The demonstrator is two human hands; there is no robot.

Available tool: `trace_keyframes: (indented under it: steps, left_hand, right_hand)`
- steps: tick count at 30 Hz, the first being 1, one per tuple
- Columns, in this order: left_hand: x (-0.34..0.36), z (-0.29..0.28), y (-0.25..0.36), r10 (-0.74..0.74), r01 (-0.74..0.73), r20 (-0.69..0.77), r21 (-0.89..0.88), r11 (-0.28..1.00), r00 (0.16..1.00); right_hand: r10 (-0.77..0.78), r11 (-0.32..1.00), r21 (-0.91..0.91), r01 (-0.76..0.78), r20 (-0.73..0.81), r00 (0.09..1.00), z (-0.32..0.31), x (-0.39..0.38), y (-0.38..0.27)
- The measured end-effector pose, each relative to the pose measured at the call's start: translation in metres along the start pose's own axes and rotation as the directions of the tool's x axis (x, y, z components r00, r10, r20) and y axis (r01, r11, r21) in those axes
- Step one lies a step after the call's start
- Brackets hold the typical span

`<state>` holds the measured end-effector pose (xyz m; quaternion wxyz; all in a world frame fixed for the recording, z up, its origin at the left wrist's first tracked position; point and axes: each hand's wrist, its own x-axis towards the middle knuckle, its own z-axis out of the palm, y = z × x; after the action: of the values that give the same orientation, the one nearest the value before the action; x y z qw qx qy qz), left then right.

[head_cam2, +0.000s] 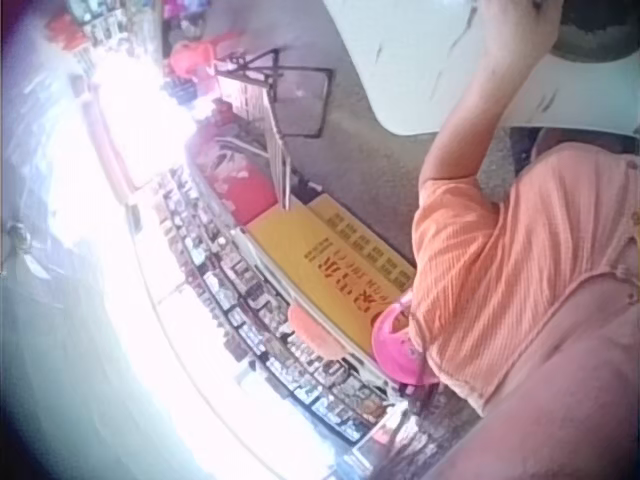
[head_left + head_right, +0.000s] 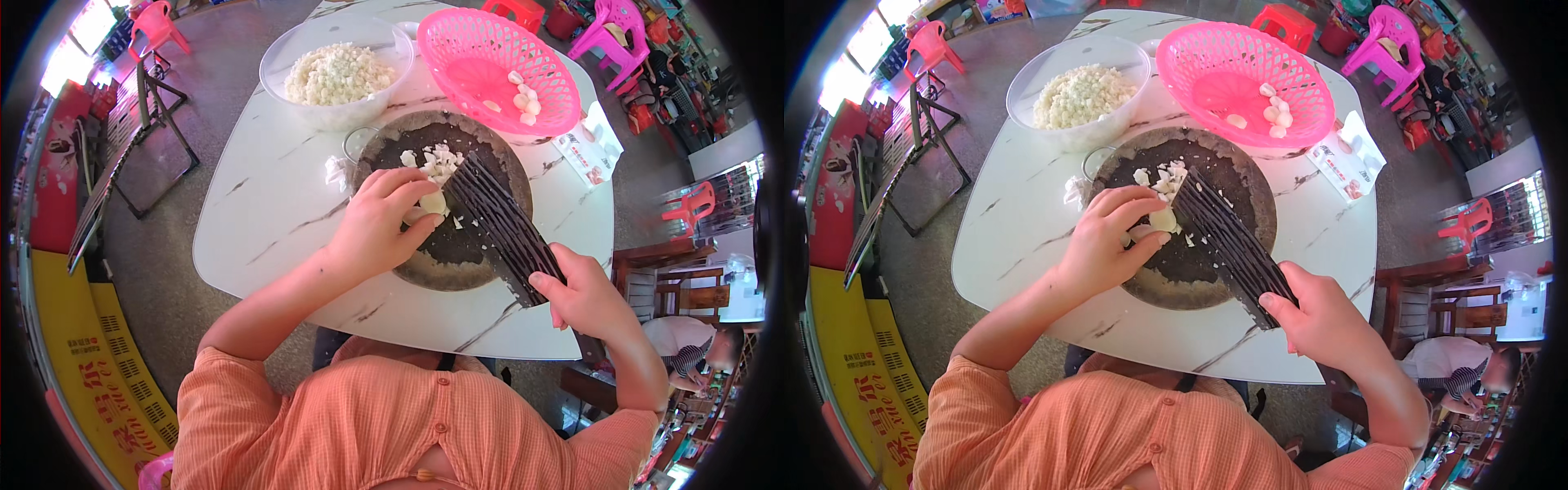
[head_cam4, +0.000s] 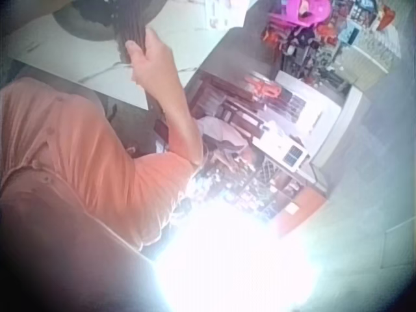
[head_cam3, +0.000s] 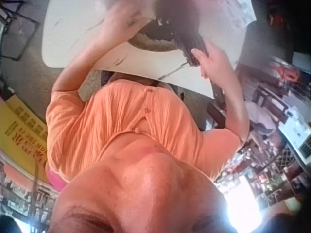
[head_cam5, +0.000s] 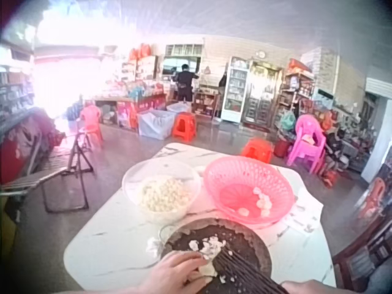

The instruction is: The recorder uses a large cleaver to chop garlic cloves on a circular wooden cutting board.

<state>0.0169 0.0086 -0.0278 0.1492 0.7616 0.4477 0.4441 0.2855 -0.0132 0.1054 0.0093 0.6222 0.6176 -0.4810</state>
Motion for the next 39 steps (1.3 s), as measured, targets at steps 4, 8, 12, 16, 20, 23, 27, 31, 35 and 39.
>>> trace_keyframes:
  steps: [4, 8, 12, 16, 20, 23, 27, 31, 35, 39]
  left_hand:
    - [-0.003, 0.001, 0.002, -0.039, 0.038, 0.022, 0.04, 0.998, 0.999]
    - [-0.005, 0.001, 0.002, -0.064, 0.062, 0.031, 0.071, 0.996, 0.997]
    - [0.001, 0.004, 0.006, -0.025, 0.024, 0.004, 0.124, 0.992, 1.0]
    - [-0.005, 0.004, 0.001, -0.001, -0.003, 0.044, 0.079, 0.997, 0.999]
    - [-0.005, 0.003, 0.002, 0.009, -0.011, 0.019, 0.095, 0.995, 1.0]
    - [-0.007, 0.004, 0.002, 0.043, -0.041, -0.071, 0.017, 0.999, 0.997]
    - [-0.008, 0.008, -0.002, 0.107, -0.108, -0.096, -0.001, 0.994, 0.99]
    - [-0.008, 0.008, 0.0, 0.105, -0.105, -0.094, 0.011, 0.994, 0.99]
    - [-0.01, 0.011, -0.001, 0.118, -0.117, -0.107, 0.018, 0.993, 0.987]
    - [-0.009, 0.013, 0.0, 0.128, -0.125, -0.106, 0.035, 0.992, 0.986]
  right_hand:
    - [0.023, 0.999, -0.041, -0.023, 0.0, 1.0, 0.001, -0.009, 0.004]
    - [-0.004, 0.997, -0.073, 0.005, 0.017, 1.0, 0.0, -0.012, 0.011]
    - [0.005, 0.996, -0.085, -0.004, 0.009, 1.0, -0.002, -0.007, 0.012]
    - [-0.002, 0.992, -0.123, -0.005, -0.057, 0.998, -0.004, -0.007, 0.008]
    - [-0.011, 0.989, -0.147, -0.005, -0.112, 0.994, -0.004, -0.006, 0.003]
    - [-0.158, 0.968, -0.214, 0.13, -0.118, 0.98, -0.001, -0.007, 0.009]
    - [-0.2, 0.941, -0.293, 0.168, -0.084, 0.976, 0.0, -0.005, 0.005]
    - [-0.239, 0.905, -0.379, 0.196, -0.07, 0.969, -0.001, 0.001, 0.007]
    - [-0.294, 0.84, -0.486, 0.241, -0.034, 0.955, -0.004, 0.003, 0.001]
    - [-0.371, 0.79, -0.534, 0.302, -0.023, 0.928, 0.007, 0.019, -0.001]
